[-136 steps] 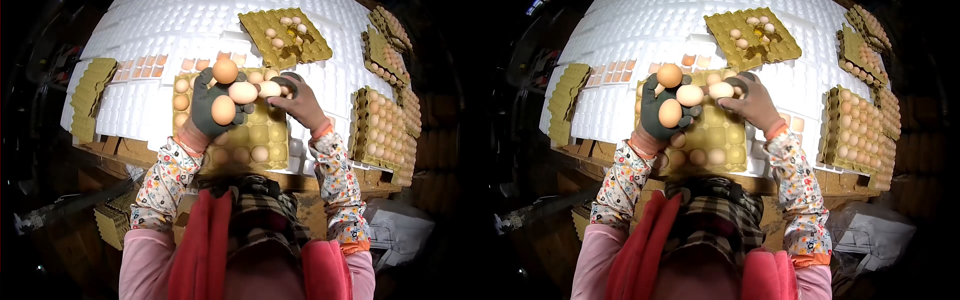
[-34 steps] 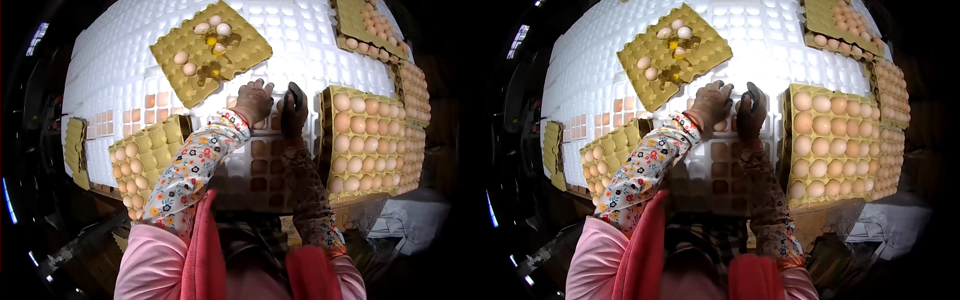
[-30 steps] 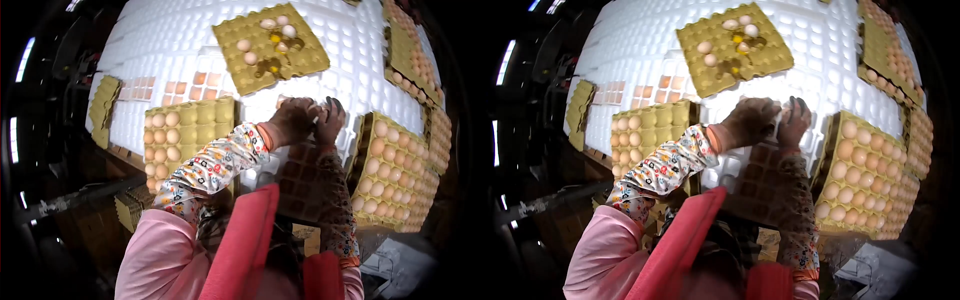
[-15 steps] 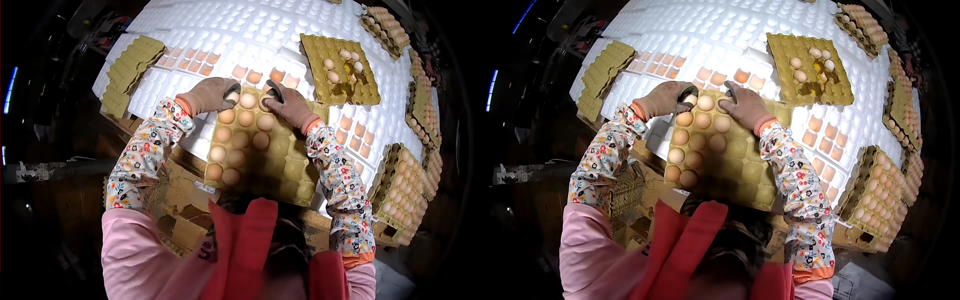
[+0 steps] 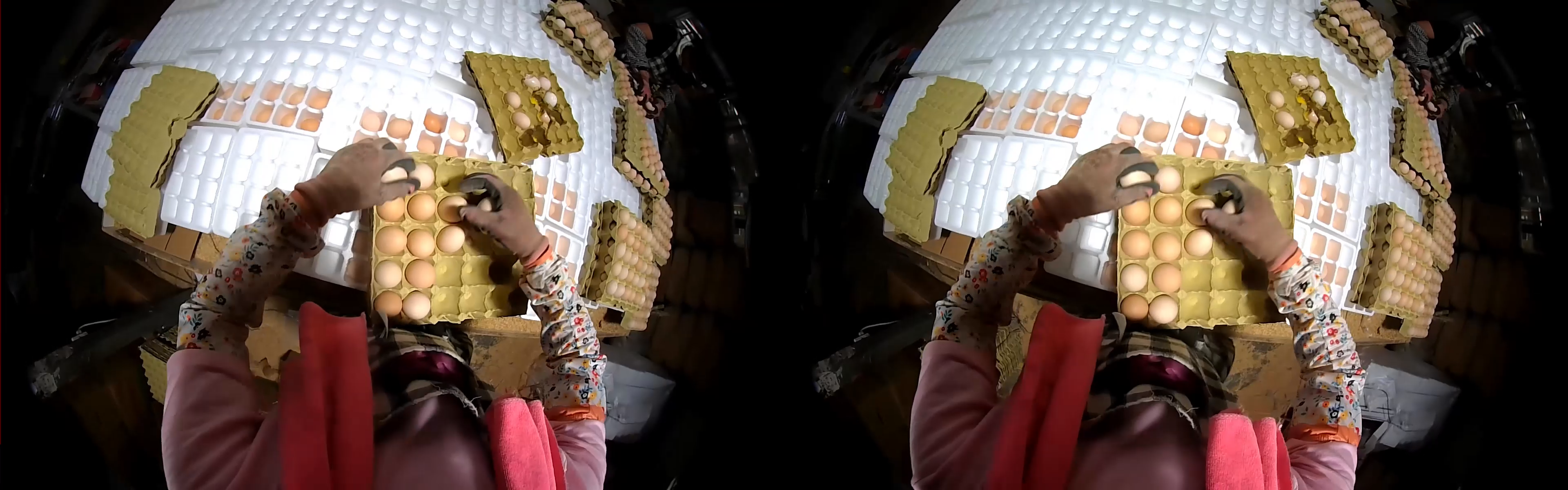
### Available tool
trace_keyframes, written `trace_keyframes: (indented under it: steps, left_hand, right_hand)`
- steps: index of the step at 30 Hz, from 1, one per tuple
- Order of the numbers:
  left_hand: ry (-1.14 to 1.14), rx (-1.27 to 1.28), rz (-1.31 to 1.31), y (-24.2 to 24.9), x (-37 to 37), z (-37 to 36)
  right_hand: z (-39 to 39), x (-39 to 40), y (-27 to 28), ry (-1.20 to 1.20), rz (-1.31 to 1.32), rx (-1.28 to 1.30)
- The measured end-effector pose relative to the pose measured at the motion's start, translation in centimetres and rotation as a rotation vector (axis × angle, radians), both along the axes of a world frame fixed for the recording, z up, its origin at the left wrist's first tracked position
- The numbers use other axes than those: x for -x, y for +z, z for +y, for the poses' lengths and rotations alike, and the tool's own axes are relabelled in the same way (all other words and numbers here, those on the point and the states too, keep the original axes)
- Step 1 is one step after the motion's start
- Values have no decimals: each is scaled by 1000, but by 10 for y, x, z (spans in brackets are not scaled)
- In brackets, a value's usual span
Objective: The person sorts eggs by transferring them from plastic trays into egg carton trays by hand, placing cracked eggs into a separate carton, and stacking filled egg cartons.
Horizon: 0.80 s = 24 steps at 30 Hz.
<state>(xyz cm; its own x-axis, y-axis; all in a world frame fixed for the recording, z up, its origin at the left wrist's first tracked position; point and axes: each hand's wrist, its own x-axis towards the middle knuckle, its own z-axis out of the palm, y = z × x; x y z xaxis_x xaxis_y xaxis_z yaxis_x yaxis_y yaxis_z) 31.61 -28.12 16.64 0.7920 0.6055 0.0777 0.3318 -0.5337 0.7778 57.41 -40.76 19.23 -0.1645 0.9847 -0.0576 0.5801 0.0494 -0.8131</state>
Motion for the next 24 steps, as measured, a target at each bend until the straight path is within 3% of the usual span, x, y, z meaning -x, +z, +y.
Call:
trace_keyframes:
  steps: [2,4,7,8,10,11,12,14,16,18,19,20,22,23,24]
  left_hand:
    - [-62,-183,141,-2,10,-11]
    - [47,2,21,0,12,-7]
    - [446,793,-575,7,26,-7]
    - [243,589,-573,-7,39,2]
    - [336,891,-208,8,34,-3]
    - [109,531,151,20,25,-11]
    - [-18,-156,212,-4,22,-28]
    - [-69,-277,335,-1,14,-34]
    - [-107,-254,462,15,19,-28]
    - [115,784,-10,26,33,-28]
    - [137,855,-336,21,36,-38]
    - [68,854,-227,21,39,-42]
    - [-98,-74,375,36,29,-61]
    - [-232,-380,701,38,15,-72]
    - [-223,-488,779,18,4,-80]
  right_hand:
    - [-6,18,-11,-3,-348,-22]
    - [5,14,5,63,-246,213]
    - [-3,-2,-11,-276,725,385]
    - [-10,3,-8,-441,924,337]
    - [3,2,4,-382,950,460]
    - [12,3,14,-284,826,476]
    - [28,2,7,-113,633,394]
    - [53,17,2,158,-244,4]
    - [63,44,8,177,-763,-151]
    - [76,48,13,233,-809,-75]
    - [79,50,15,272,-863,-45]
    - [79,53,17,322,-917,-9]
    - [77,59,18,393,-1090,-65]
    - [82,60,16,417,-1079,-55]
    - [87,61,14,439,-1071,-44]
